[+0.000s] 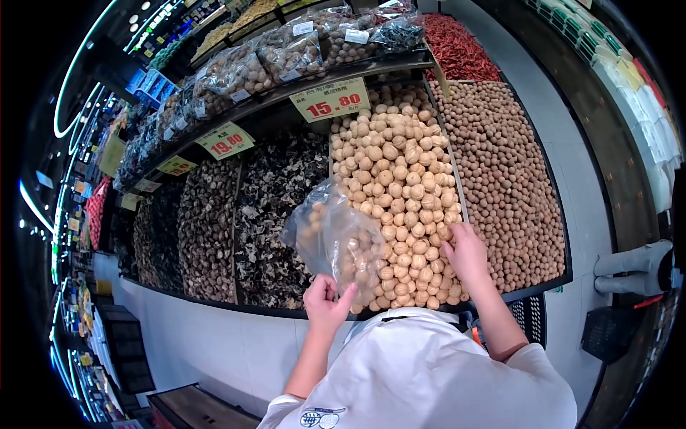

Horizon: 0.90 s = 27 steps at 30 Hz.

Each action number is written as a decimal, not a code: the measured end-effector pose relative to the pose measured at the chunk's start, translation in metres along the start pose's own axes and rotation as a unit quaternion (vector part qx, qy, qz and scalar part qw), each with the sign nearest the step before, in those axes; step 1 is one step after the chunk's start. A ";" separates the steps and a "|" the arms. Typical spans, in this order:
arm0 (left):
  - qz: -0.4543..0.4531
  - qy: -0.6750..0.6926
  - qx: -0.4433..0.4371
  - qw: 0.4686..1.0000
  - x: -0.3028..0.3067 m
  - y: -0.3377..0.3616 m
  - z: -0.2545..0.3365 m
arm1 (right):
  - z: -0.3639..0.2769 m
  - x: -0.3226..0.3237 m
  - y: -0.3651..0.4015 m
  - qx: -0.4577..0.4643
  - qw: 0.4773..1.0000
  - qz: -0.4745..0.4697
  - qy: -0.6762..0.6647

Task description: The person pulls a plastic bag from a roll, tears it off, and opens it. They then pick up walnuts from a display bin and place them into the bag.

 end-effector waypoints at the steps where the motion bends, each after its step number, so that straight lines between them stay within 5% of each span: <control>1: -0.011 -0.021 0.001 1.000 0.001 0.001 0.000 | 0.001 -0.005 -0.001 -0.012 0.999 -0.012 0.029; 8: 0.002 -0.046 0.032 0.998 0.011 0.012 0.001 | -0.005 -0.015 0.000 -0.015 0.999 0.041 0.027; 10: -0.007 -0.056 0.052 0.997 0.012 0.016 -0.001 | -0.010 -0.002 0.001 0.034 0.990 0.114 -0.069; 11: -0.004 -0.054 0.053 0.997 0.014 0.017 0.000 | -0.009 0.000 0.002 -0.073 0.979 0.013 -0.191; 12: -0.055 -0.091 0.077 0.991 0.013 0.017 0.002 | -0.010 0.001 0.002 -0.070 0.979 0.013 -0.189; 15: -0.143 -0.148 0.127 0.970 0.009 0.020 0.004 | -0.009 -0.007 0.010 -0.251 0.763 -0.120 -0.584; 16: -0.181 -0.174 0.153 0.956 0.008 0.022 0.004 | -0.010 -0.006 0.014 -0.247 0.766 -0.121 -0.581; 18: -0.200 -0.190 0.148 0.950 0.005 0.023 0.005 | -0.022 -0.010 0.022 -0.293 0.670 -0.215 -0.647; 27: -0.136 -0.104 0.111 0.979 0.011 0.027 0.001 | -0.127 -0.061 0.028 -0.279 0.641 -0.370 -0.613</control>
Point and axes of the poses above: each hand's wrist, its own y-axis away from the middle knuckle, its own x-axis out of the back of the hand, z = x × y, the point moved 2 cm from there along -y, towards the middle knuckle, and after that the axes turned 5 degrees about z, right-handed, at the moved point
